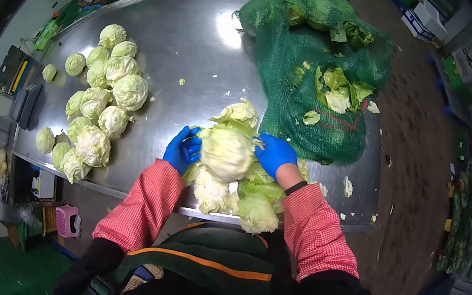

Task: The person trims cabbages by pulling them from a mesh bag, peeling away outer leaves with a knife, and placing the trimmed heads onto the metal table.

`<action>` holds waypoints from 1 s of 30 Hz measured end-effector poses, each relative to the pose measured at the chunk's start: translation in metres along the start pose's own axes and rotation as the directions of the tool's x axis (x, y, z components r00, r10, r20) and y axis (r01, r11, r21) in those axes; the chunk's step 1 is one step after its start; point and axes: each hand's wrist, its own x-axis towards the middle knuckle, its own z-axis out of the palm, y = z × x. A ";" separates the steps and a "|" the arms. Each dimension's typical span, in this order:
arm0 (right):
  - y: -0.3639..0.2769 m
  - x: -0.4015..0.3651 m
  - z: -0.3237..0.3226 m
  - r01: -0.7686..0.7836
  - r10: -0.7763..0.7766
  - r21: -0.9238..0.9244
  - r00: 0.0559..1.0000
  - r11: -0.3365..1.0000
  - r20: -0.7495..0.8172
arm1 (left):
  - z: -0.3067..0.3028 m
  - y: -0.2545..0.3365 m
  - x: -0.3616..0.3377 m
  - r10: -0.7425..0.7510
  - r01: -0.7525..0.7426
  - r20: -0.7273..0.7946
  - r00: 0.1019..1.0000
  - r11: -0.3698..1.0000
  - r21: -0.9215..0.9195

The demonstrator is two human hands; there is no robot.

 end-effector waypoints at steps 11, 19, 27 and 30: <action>0.030 0.022 0.009 -0.194 0.191 -0.059 0.980 0.979 -0.059 | 0.059 -0.023 -0.016 0.518 -0.565 0.317 0.794 0.438 0.699; -0.015 -0.013 -0.041 0.001 -0.041 0.269 0.989 0.963 0.144 | 0.049 -0.006 -0.023 -0.079 0.209 0.335 0.939 0.904 -0.373; -0.034 -0.037 -0.082 0.013 -0.053 0.648 0.998 0.761 0.043 | 0.105 0.007 -0.063 0.248 -0.198 0.506 0.826 0.968 -0.152; -0.031 -0.044 -0.091 0.268 -0.198 0.575 0.963 0.773 -0.183 | 0.102 0.000 -0.060 0.166 -0.007 0.450 0.877 0.942 -0.335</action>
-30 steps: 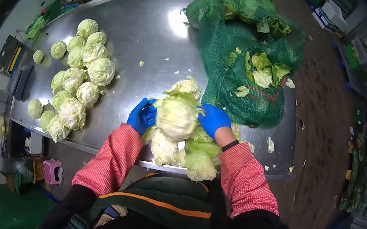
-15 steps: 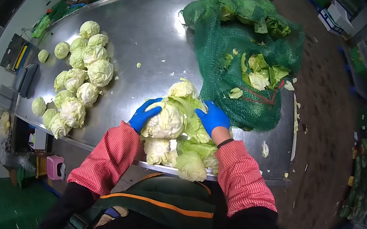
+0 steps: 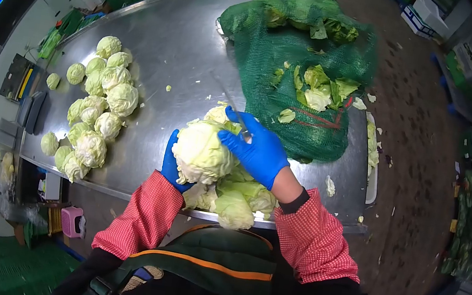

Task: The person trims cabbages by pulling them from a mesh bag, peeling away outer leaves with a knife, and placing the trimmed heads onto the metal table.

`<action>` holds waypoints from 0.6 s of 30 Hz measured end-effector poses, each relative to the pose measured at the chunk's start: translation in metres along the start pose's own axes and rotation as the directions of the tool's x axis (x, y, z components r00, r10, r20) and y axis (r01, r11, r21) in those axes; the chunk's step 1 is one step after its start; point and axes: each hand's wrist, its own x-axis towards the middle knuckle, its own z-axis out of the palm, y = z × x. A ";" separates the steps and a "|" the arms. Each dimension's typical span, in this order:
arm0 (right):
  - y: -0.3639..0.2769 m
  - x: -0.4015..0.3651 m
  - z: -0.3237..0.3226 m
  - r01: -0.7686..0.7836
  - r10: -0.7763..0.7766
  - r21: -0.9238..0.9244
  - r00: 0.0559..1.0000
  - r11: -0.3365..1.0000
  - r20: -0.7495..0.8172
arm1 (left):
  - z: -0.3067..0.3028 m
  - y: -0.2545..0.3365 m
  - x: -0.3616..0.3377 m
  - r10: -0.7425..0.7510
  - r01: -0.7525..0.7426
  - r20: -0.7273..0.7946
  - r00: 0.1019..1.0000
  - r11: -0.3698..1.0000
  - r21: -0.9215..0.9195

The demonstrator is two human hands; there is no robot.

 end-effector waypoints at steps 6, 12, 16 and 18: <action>0.027 -0.001 -0.011 -0.094 0.133 -0.358 0.987 0.929 0.085 | 0.005 -0.011 -0.004 -0.117 0.099 -0.068 0.991 0.971 -0.218; 0.040 -0.021 -0.021 -0.316 0.304 0.089 0.944 0.945 0.126 | 0.046 -0.009 -0.017 -0.188 0.158 -0.157 0.969 0.969 -0.190; 0.070 -0.024 -0.009 -0.458 0.381 0.321 0.882 0.829 0.277 | -0.007 -0.029 -0.004 -0.247 0.267 -0.149 0.957 0.955 0.129; 0.101 -0.022 0.000 -0.517 0.430 0.295 0.847 0.803 0.314 | 0.021 -0.034 -0.008 0.159 -0.029 -0.256 0.954 0.893 0.449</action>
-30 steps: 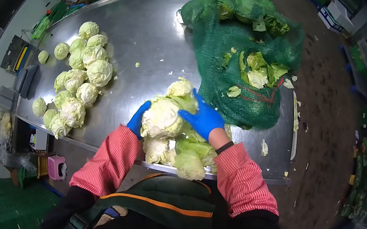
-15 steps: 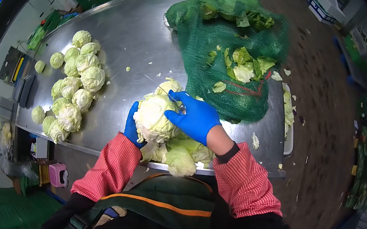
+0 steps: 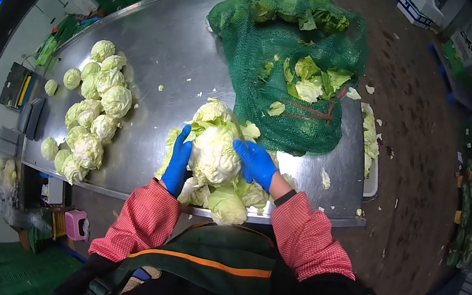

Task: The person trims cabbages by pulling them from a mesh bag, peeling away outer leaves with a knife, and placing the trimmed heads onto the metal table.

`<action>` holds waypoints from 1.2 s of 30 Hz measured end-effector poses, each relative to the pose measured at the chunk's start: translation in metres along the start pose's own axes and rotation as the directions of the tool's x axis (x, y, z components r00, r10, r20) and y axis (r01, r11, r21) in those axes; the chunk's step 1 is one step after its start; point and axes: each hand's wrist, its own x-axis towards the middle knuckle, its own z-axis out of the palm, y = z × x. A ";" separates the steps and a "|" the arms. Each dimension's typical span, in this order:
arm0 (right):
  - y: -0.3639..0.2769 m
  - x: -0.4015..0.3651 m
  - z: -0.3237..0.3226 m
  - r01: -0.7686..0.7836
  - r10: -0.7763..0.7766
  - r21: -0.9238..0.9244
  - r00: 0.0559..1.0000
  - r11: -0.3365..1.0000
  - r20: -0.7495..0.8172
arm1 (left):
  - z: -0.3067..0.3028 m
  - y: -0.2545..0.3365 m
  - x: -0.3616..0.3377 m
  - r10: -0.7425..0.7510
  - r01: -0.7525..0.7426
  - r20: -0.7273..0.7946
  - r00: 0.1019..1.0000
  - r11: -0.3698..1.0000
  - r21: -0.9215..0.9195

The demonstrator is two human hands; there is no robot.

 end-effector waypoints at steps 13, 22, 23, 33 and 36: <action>-0.005 -0.063 -0.007 -0.035 -0.284 -0.959 0.952 0.281 -0.118 | 0.001 -0.041 0.017 0.294 -0.188 0.053 0.954 0.453 0.872; -0.022 -0.022 -0.024 -0.063 -0.246 -0.761 0.927 0.646 -0.285 | 0.001 -0.042 0.008 0.343 -0.287 0.144 0.928 0.415 0.863; -0.016 -0.015 -0.016 0.007 -0.339 -0.806 0.910 0.591 -0.240 | -0.001 -0.040 0.009 0.326 -0.307 0.163 0.931 0.457 0.835; -0.005 0.011 -0.029 0.036 -0.150 -0.431 0.961 0.902 -0.234 | -0.047 -0.052 0.008 0.113 -0.091 0.119 0.986 0.980 -0.177; -0.023 0.005 -0.033 0.050 -0.347 -0.734 0.902 0.677 -0.258 | -0.040 -0.039 -0.001 -0.236 0.235 0.058 0.970 0.849 -0.473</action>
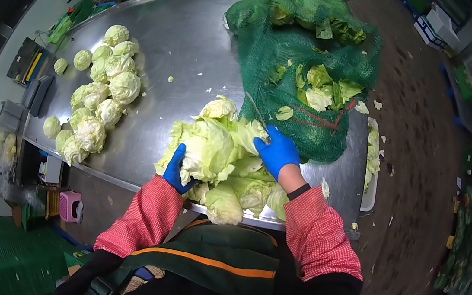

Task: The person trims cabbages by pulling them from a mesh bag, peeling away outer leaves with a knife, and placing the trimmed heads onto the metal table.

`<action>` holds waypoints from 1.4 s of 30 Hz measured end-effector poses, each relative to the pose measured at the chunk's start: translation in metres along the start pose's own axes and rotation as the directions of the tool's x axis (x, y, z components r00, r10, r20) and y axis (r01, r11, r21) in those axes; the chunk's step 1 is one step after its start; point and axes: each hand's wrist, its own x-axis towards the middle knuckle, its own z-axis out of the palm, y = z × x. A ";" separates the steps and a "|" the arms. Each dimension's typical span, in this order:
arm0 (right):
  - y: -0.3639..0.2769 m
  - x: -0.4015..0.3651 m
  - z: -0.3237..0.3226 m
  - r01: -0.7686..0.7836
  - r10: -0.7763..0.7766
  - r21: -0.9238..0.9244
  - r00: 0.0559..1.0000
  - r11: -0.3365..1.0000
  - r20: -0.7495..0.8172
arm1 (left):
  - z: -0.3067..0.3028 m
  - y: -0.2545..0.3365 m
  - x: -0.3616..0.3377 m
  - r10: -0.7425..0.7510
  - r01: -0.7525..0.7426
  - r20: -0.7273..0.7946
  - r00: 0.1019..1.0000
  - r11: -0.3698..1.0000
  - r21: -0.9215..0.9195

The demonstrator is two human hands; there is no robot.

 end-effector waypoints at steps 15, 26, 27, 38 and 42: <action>-0.025 -0.034 -0.014 0.085 -0.066 0.199 0.993 0.976 -0.101 | 0.060 -0.006 0.005 0.166 -0.164 0.016 0.986 0.983 -0.082; -0.060 -0.040 -0.028 0.234 -0.237 0.138 0.971 0.963 0.009 | 0.066 0.007 -0.015 0.025 -0.011 0.327 0.945 0.999 -0.045; -0.053 -0.038 -0.021 0.213 -0.219 0.237 0.976 0.948 0.001 | 0.065 0.002 -0.017 0.034 -0.021 0.277 0.960 0.998 -0.052; -0.032 -0.028 -0.036 0.017 -0.018 -0.110 1.000 0.994 -0.009 | 0.041 0.005 -0.032 0.100 -0.050 0.252 0.963 0.979 -0.197; -0.112 -0.055 -0.023 0.266 -0.275 -0.145 0.961 0.953 -0.043 | 0.032 0.005 -0.025 0.248 -0.268 0.178 0.952 0.958 0.098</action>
